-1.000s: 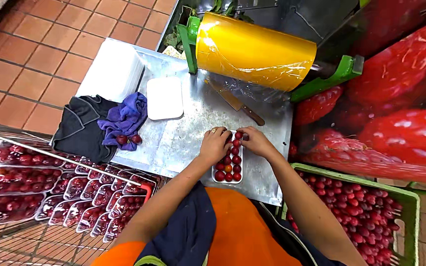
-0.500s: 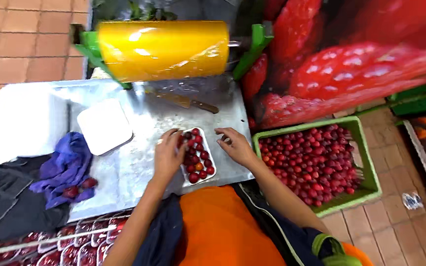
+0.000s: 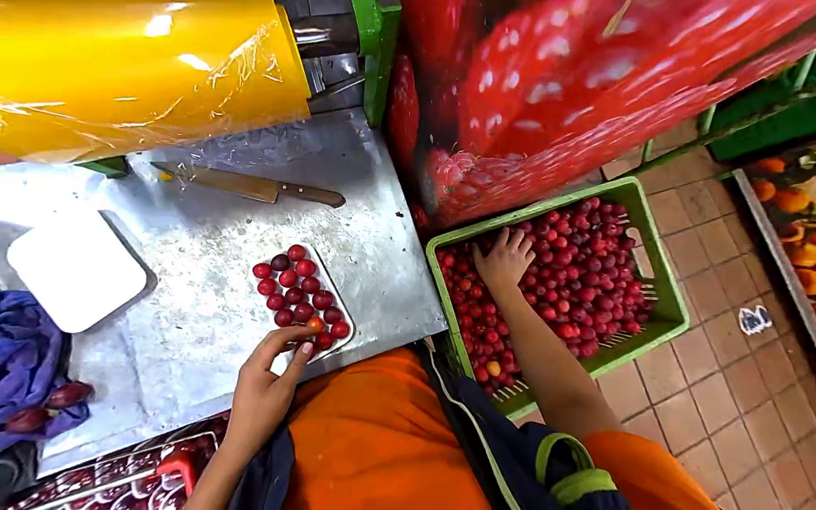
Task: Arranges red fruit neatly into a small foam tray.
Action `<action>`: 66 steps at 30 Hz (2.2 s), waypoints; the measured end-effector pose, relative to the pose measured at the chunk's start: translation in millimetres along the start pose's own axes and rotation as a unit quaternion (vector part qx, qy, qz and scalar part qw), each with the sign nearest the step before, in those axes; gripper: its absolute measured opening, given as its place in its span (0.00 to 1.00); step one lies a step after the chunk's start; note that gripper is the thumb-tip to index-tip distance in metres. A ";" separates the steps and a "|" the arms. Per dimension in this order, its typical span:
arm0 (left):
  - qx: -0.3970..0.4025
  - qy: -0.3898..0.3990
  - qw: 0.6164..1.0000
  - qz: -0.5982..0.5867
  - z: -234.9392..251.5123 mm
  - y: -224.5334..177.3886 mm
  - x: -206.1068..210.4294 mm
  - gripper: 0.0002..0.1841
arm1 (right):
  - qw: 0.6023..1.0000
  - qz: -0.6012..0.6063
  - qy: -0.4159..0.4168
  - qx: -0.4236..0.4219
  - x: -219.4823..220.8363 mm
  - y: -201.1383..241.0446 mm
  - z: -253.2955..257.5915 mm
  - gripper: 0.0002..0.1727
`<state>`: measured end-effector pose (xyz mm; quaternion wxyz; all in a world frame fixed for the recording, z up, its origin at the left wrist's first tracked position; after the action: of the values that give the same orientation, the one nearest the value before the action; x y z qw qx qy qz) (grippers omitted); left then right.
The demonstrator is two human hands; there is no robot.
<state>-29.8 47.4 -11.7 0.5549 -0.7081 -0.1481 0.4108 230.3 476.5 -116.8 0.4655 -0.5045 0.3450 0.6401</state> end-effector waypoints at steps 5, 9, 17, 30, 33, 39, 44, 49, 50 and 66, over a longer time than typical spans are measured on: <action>-0.049 -0.067 0.996 -0.014 -3.4 -0.6 -11.3 0.13 | 1.000 -0.010 -0.002 0.021 1.6 11.6 1.6 0.48; -0.071 -0.098 0.992 -0.020 -4.2 -4.9 -12.4 0.12 | 1.000 0.024 0.019 -0.009 -3.2 12.5 -4.7 0.38; -0.058 -0.078 0.995 -0.016 -10.5 -8.3 -2.9 0.12 | 0.995 0.004 0.047 -0.091 5.8 15.0 -14.5 0.34; -0.052 -0.072 0.996 0.011 -41.1 -0.9 -8.4 0.11 | 0.956 -0.037 0.119 -0.266 2.4 18.2 -25.9 0.26; -0.067 -0.089 0.994 0.001 -48.9 1.9 -16.7 0.11 | 0.957 -0.061 0.126 -0.253 -4.3 9.3 -32.7 0.27; -0.081 -0.136 0.987 -0.020 -58.2 12.1 -32.4 0.11 | 0.967 -0.118 0.142 -0.174 -1.7 -9.9 -62.5 0.27; -0.070 -0.149 0.986 -0.032 -52.7 8.6 -39.2 0.10 | 0.987 0.046 0.072 -0.139 -20.9 -19.8 -69.2 0.25; -0.064 -0.092 0.991 -0.068 -36.1 -0.2 -32.0 0.10 | 0.795 0.553 0.217 0.123 -73.8 -1.8 -86.3 0.20; -0.079 -0.062 0.990 -0.095 -31.5 -2.5 -25.1 0.11 | 0.697 0.644 0.279 0.147 -89.6 16.8 -98.0 0.17; 0.075 0.168 0.976 -0.115 -9.2 -35.4 5.8 0.20 | 0.567 0.514 0.642 0.034 -174.1 224.8 -218.6 0.23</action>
<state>-10.7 57.2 18.5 0.6666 -0.7020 -0.1015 0.2292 99.1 160.3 -10.1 -0.2693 -0.5041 0.7762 0.2664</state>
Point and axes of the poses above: each hand's wrist, its own z-axis towards the middle knuckle, its own x-axis out of the palm, y = z × x, the point moved 7 cm from there along z, towards the middle knuckle, and after that the axes turned 10 degrees about -y, right-handed, at the moved point
